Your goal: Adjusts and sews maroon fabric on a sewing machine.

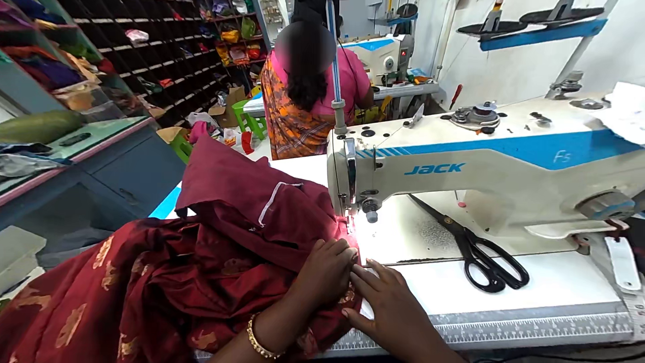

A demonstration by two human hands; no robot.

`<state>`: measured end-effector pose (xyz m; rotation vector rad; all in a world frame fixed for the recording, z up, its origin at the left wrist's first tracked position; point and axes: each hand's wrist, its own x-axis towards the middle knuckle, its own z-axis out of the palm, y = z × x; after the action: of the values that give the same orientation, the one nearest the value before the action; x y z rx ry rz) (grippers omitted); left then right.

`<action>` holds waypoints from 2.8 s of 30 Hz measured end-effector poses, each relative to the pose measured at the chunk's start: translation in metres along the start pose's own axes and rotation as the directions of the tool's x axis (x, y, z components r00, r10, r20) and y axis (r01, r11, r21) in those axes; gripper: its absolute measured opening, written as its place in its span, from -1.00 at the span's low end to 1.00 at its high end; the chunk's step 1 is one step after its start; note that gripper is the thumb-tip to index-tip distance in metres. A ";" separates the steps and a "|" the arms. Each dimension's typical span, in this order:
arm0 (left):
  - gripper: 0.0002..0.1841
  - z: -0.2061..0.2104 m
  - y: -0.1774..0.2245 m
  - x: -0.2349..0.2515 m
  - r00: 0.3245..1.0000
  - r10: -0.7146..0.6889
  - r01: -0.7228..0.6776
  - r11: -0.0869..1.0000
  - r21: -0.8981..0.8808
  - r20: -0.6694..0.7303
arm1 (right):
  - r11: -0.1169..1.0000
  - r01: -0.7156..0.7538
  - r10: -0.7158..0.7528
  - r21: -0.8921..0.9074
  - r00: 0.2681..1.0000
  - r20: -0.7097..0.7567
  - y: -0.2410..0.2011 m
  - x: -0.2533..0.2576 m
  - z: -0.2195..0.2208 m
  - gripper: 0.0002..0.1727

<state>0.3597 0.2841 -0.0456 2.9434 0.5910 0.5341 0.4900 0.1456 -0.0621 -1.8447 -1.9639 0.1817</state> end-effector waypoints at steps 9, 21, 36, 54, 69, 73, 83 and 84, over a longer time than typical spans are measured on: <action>-0.70 -0.022 0.004 0.024 0.948 -0.164 0.155 0.986 0.054 0.274 | 0.992 -0.114 0.102 0.054 0.976 0.194 -0.003 0.013 -0.011 -0.34; -0.67 -0.041 -0.003 -0.040 0.923 -0.044 0.203 0.899 0.387 -0.381 | 0.969 0.243 -0.243 -0.041 0.918 -0.314 0.005 0.000 0.017 -0.67; -0.80 -0.024 0.047 -0.027 0.980 -0.055 0.100 0.967 0.234 -0.193 | 0.951 0.304 -0.306 -0.062 0.886 -0.349 0.006 -0.003 0.017 -0.73; -0.39 -0.049 -0.063 0.044 0.916 -0.149 0.264 0.923 -0.280 0.372 | 0.989 0.120 -0.109 0.091 0.986 -0.126 0.001 0.005 0.003 -0.74; -0.72 -0.048 0.044 -0.016 0.946 -0.240 0.207 0.964 0.166 0.217 | 0.967 0.255 -0.244 -0.013 0.910 -0.335 0.009 -0.002 0.017 -0.77; -0.84 -0.036 0.046 -0.011 0.994 -0.110 0.112 0.979 0.169 -0.020 | 0.965 0.258 -0.253 -0.039 0.891 -0.377 0.009 -0.003 0.020 -0.77; -0.71 -0.027 0.054 -0.007 0.921 -0.283 0.255 0.957 0.137 0.267 | 0.966 0.252 -0.252 -0.056 0.873 -0.417 0.010 -0.005 0.021 -0.78; -0.70 -0.030 0.057 -0.005 0.896 -0.315 0.283 0.948 0.144 0.313 | 0.966 0.253 -0.251 -0.054 0.873 -0.417 0.010 -0.005 0.021 -0.78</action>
<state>0.3650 0.2307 -0.0100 2.8468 1.0214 -0.0262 0.4908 0.1460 -0.0861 -1.4509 -1.8599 -0.2755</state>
